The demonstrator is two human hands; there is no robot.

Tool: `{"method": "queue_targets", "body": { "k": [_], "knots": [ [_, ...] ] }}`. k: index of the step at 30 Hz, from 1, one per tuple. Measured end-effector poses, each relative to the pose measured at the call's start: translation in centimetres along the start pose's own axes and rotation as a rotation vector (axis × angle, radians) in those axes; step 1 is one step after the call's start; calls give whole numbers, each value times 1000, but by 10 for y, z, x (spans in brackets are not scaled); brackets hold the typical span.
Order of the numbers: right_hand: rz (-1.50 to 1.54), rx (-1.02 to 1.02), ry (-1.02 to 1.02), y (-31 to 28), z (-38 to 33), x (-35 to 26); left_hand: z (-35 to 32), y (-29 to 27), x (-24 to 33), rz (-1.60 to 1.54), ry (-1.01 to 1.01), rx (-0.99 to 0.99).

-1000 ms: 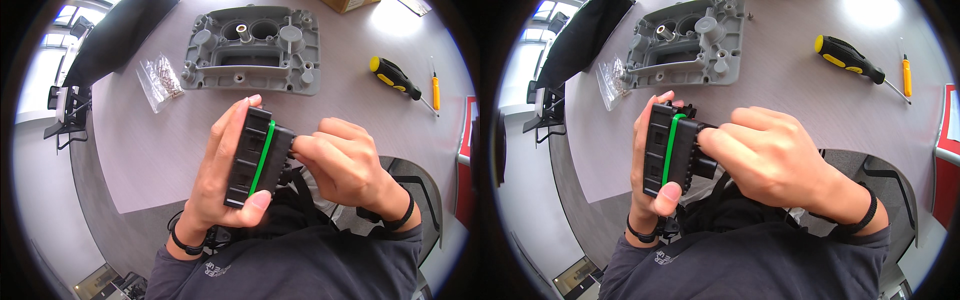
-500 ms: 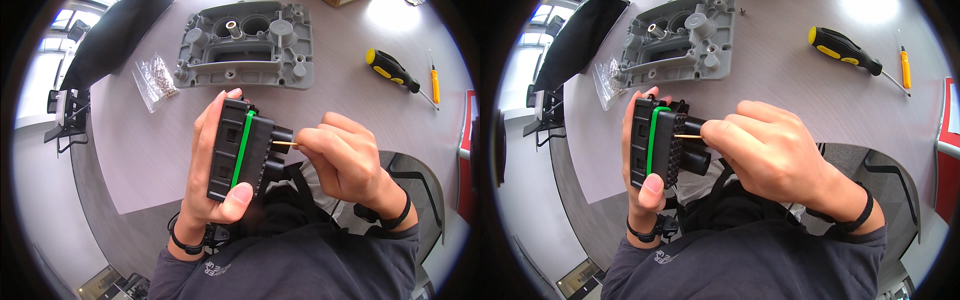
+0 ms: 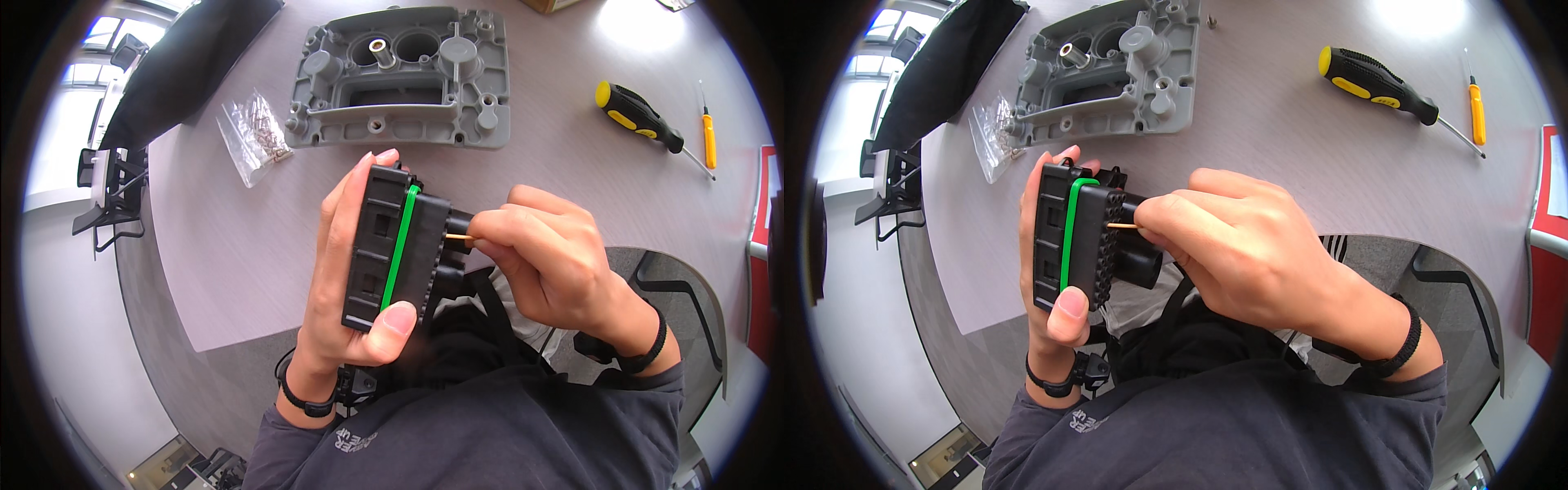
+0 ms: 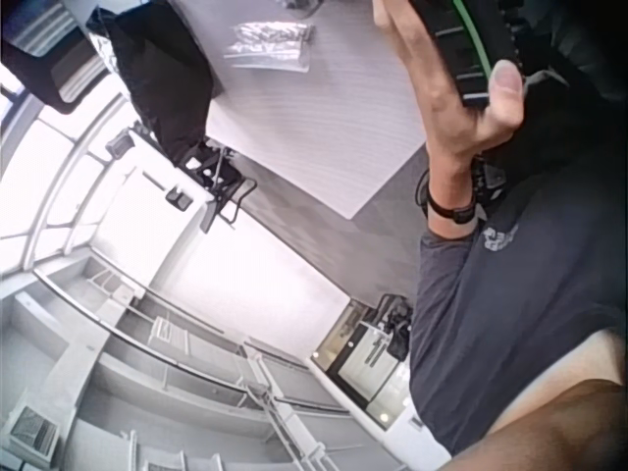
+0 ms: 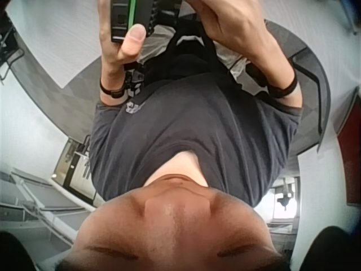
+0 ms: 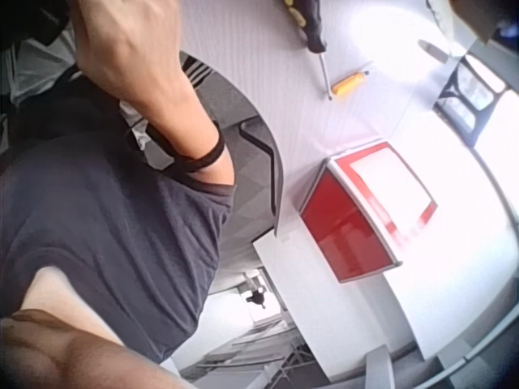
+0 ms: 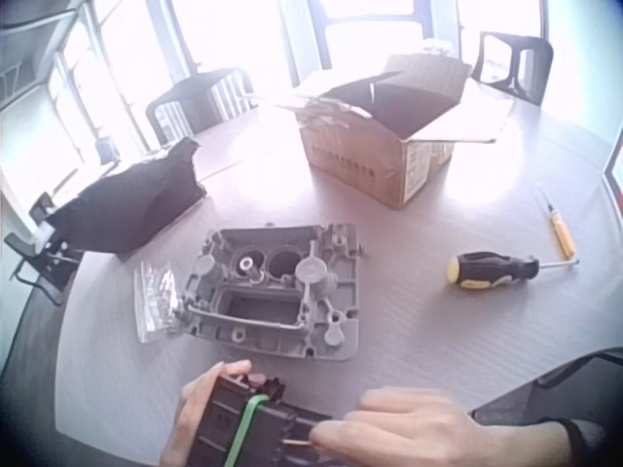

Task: The person disassembles an electronic component using screwdrivers, removing a black plastic cover from a grey base and then removing internal screws and pins.

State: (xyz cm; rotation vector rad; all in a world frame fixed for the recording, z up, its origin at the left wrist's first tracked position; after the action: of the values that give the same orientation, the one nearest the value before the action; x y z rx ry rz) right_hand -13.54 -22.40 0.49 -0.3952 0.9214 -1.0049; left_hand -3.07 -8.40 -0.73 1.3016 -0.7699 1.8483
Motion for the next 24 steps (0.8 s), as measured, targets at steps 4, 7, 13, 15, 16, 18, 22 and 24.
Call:
{"method": "queue_targets", "body": {
  "k": [4,7,13,15,16,18,22,24],
  "knots": [
    [50,-22,17,1,3,0,0,-2,0,4,-4,-13],
    [66,-23,28,1,3,1,-1,-2,-2,19,5,-32],
    [0,-25,22,0,7,-2,-3,-2,1,26,-25,-8],
    [16,-27,20,0,7,-2,-3,-2,1,33,-34,-8],
    [34,-24,15,0,7,-3,-3,-2,1,36,-38,-7],
    [23,-26,21,1,7,-3,-3,-3,1,52,-19,-29],
    [36,-2,7,2,8,-3,-1,-4,2,99,-2,-91],
    [10,-8,2,2,9,-4,-2,-4,2,89,3,-90]
  ]
}}
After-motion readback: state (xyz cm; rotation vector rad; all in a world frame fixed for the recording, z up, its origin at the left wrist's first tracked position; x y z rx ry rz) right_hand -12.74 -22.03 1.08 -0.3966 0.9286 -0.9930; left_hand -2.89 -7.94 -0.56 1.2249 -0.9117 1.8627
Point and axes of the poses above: each hand's wrist, its own z-axis towards the middle knuckle, its own y-axis out of the palm, x = y × z, the point moved 5 cm from there along z, towards the middle knuckle, and after that the axes turned 15 degrees about -z, right-handed, at the moved point
